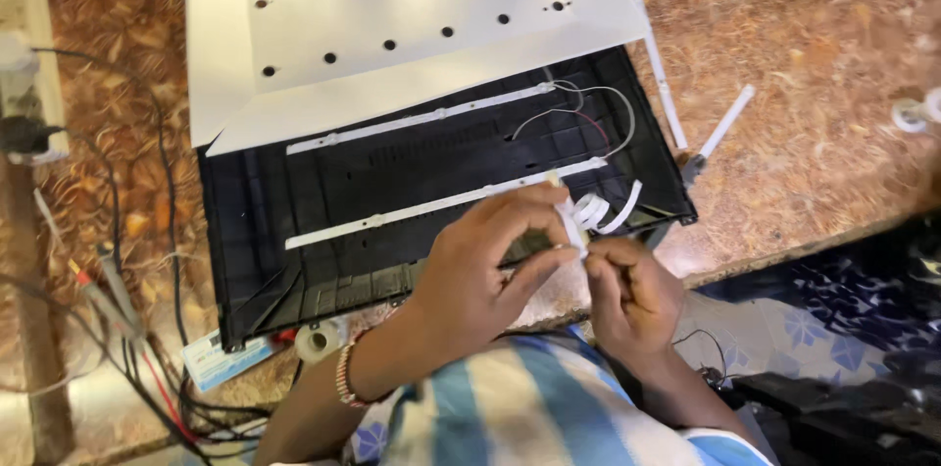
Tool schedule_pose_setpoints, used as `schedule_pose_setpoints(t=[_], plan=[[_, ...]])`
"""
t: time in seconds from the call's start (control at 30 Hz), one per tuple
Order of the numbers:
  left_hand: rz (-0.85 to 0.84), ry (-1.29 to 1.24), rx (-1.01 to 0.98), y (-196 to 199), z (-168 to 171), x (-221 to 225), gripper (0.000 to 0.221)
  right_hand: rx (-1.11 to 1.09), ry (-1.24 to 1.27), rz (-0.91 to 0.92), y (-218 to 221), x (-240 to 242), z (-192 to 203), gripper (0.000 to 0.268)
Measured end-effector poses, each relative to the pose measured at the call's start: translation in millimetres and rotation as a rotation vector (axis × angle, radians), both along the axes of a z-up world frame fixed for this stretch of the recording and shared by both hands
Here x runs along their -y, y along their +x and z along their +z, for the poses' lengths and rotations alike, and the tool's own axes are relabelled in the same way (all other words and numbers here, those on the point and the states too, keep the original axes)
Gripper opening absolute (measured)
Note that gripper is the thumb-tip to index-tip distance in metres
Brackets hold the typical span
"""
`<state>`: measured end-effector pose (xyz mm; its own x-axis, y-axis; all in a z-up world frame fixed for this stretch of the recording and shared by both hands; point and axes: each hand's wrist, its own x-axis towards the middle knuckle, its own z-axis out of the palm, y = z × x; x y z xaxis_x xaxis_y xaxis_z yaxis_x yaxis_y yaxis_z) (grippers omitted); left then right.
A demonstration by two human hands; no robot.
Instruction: The person replaces LED strips inside a display chassis. They peel backing from adhesive tape, press the strips onto the plastic chassis, and connect wires to the connectors on the strips.
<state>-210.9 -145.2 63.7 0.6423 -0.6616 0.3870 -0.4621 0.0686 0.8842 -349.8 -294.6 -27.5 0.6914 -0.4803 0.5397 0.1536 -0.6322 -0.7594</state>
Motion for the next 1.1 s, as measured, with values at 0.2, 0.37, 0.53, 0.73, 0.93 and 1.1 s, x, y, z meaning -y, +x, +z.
schedule_pose_setpoints(t=[0.2,0.37,0.53,0.73,0.93,1.1], plan=[[-0.395,0.519,-0.130,-28,-3,-91,0.012,-0.579,0.248,1.027,1,-25,44,0.013],[-0.405,0.590,-0.333,-20,-15,-118,0.010,-0.904,0.162,1.194,8,1,48,0.045],[-0.179,0.512,-0.581,-19,-44,-143,0.037,-0.991,0.274,1.187,18,-7,26,0.048],[0.197,0.059,-0.655,-42,-70,-170,0.032,-1.027,0.260,1.038,42,-26,5,0.042],[-0.091,0.660,-0.117,-69,-87,-192,0.039,-0.563,-0.482,1.027,59,-46,-1,0.043],[-0.114,0.530,-0.041,-63,-78,-194,0.022,-0.235,-0.750,0.744,48,-46,-36,0.018]])
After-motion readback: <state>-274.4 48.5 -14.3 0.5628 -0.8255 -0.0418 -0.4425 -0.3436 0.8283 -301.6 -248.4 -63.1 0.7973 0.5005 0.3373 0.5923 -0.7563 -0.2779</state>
